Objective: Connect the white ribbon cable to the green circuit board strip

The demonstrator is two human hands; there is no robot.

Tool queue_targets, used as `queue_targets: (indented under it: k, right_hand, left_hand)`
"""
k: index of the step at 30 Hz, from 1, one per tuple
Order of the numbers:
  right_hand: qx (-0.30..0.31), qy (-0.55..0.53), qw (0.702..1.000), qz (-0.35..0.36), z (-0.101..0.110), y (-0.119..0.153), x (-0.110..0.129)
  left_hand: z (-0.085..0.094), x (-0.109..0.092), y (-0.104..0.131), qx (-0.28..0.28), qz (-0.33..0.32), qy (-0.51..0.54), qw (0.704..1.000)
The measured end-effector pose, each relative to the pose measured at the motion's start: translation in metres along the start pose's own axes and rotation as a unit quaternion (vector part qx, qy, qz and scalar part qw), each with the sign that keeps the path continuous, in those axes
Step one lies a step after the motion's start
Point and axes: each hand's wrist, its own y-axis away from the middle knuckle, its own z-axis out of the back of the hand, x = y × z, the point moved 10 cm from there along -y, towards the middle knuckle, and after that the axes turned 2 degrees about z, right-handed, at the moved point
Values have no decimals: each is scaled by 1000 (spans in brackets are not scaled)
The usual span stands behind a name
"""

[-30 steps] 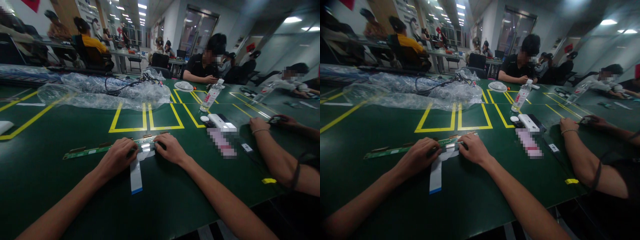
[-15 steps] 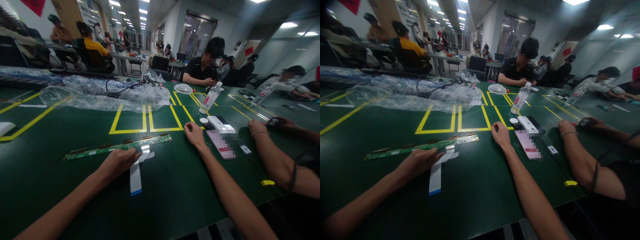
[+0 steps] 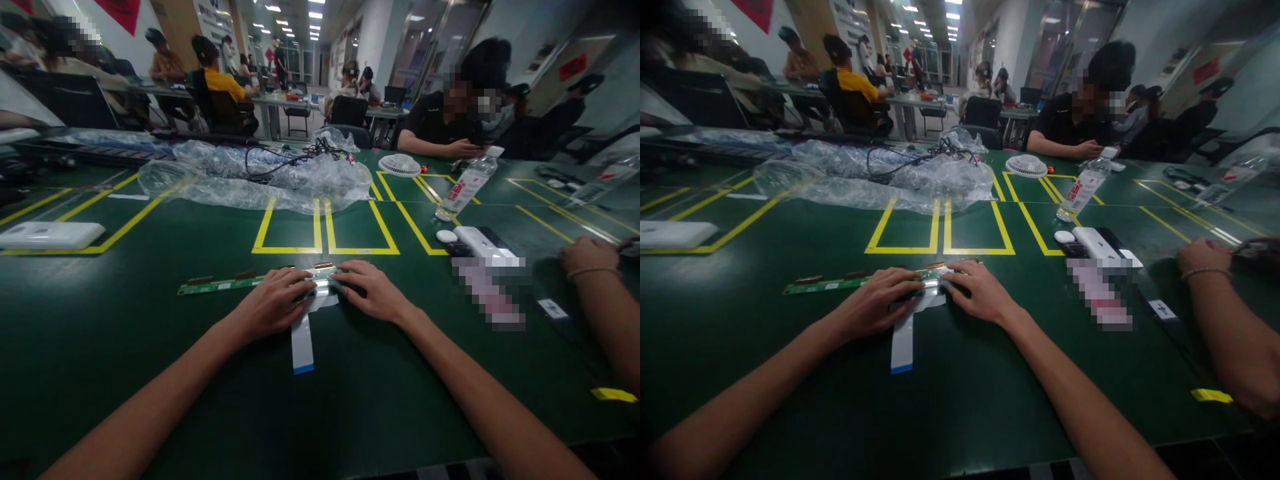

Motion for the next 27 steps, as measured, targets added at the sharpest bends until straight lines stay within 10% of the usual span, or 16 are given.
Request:
queue_targets:
  k: [27]
  right_hand:
    - [75, 38, 996, -10, -19, 5, 0]
  left_hand:
    - [-24, -1, 2, 68, 1, -7, 998]
